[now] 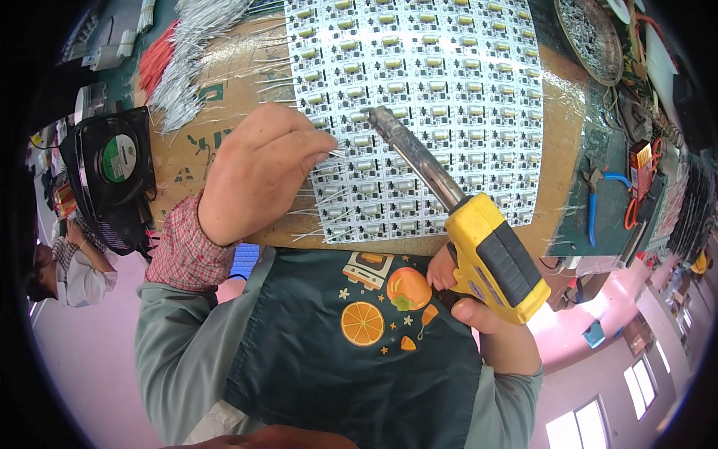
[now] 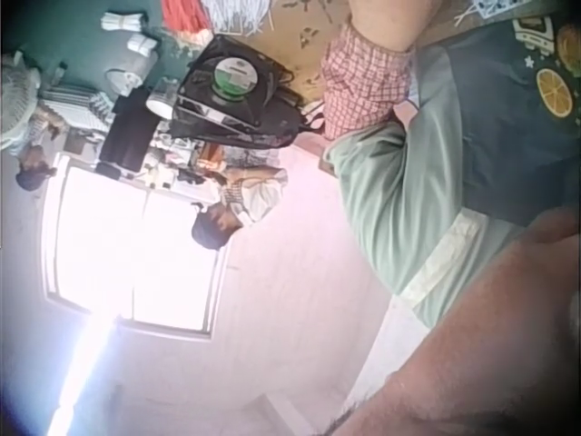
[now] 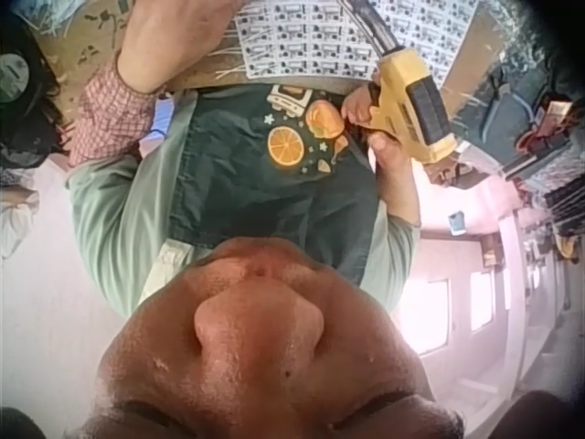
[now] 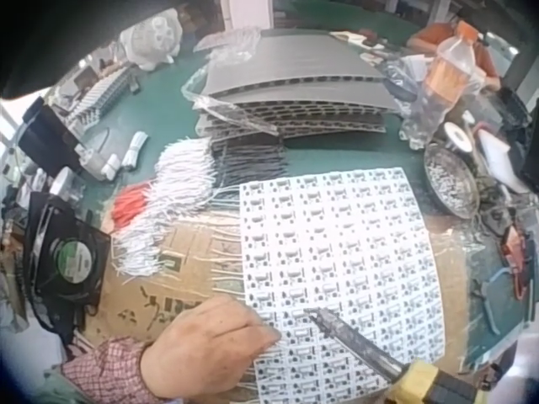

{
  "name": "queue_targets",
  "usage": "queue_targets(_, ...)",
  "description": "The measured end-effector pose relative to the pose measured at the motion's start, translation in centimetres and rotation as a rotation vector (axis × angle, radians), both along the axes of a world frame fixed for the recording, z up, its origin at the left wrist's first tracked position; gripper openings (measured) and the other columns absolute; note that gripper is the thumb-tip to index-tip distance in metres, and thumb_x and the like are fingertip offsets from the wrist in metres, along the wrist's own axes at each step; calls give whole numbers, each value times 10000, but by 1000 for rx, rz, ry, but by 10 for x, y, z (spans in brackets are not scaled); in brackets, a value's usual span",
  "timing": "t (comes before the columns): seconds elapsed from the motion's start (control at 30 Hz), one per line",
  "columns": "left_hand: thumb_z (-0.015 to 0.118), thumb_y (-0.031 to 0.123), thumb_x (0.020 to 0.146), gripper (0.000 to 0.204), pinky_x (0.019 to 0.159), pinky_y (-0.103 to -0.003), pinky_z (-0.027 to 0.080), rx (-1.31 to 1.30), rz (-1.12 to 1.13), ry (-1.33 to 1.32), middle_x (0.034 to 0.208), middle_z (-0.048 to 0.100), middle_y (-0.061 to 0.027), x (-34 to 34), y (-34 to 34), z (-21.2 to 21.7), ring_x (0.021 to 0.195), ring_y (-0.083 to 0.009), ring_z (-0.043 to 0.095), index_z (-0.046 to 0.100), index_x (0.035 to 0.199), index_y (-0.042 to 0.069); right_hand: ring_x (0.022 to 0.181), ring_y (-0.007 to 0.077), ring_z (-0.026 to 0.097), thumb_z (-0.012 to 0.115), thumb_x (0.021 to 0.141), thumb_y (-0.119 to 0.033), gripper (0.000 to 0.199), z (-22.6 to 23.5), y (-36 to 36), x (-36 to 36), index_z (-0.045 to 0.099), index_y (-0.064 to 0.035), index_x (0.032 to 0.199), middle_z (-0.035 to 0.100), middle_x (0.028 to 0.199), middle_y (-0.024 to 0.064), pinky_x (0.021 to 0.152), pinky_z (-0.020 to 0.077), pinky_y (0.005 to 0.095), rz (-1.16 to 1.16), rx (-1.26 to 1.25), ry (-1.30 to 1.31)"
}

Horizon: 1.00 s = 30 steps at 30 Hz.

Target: The person solders wires onto an LED panel or circuit board using a soldering iron.

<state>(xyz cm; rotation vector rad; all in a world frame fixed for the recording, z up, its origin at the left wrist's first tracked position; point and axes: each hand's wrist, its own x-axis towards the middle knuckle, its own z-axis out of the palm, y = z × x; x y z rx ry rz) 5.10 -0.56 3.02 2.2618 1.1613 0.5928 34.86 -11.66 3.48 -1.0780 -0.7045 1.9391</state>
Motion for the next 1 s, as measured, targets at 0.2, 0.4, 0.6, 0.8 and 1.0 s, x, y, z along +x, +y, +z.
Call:
queue_targets(0.2, 730, 10, 808, 174, 741, -390, 519, -6, 9, -2, 893, 645, -89, 1, -1, 1, 849, -295, 622, 714, 974, 58, 757, 163, 529, 870, 765, -434, 905, 0, 1, 3, 387, -79, 1443, 507, 854, 20, 687, 469, 306, 72, -3, -13)
queue_targets(0.4, 731, 8, 804, 182, 738, -381, 517, -21, 12, -26, 897, 651, -89, -1, 2, 9, 847, -288, 623, 723, 979, 59, 749, 146, 500, 862, 779, -460, 874, -10, -6, 11, 412, -67, 1417, 488, 838, 10, 670, 431, 283, 149, 49, -74)
queue_targets(0.6, 732, -30, 776, 223, 730, -361, 516, 67, 45, -65, 890, 651, -82, -3, 8, 15, 848, -269, 628, 730, 980, 59, 735, 119, 491, 862, 783, -466, 844, -1, -3, 9, 444, -48, 1385, 499, 819, -10, 655, 425, 271, 164, -37, -120)
queue_targets(0.8, 670, 12, 728, 244, 730, -379, 524, 141, -7, -4, 868, 606, -81, -2, 6, -3, 840, -276, 614, 701, 969, 45, 712, 110, 489, 867, 748, -530, 891, -6, -7, 16, 458, -48, 1375, 493, 795, -19, 614, 409, 258, 181, -66, -175)
queue_targets(1.0, 664, 11, 726, 246, 733, -375, 525, 163, -28, 26, 877, 598, -78, -3, 7, -6, 838, -271, 613, 700, 967, 44, 686, 115, 490, 869, 743, -517, 827, -8, -7, 13, 494, -64, 1324, 487, 767, -17, 589, 395, 264, 142, -31, -227)
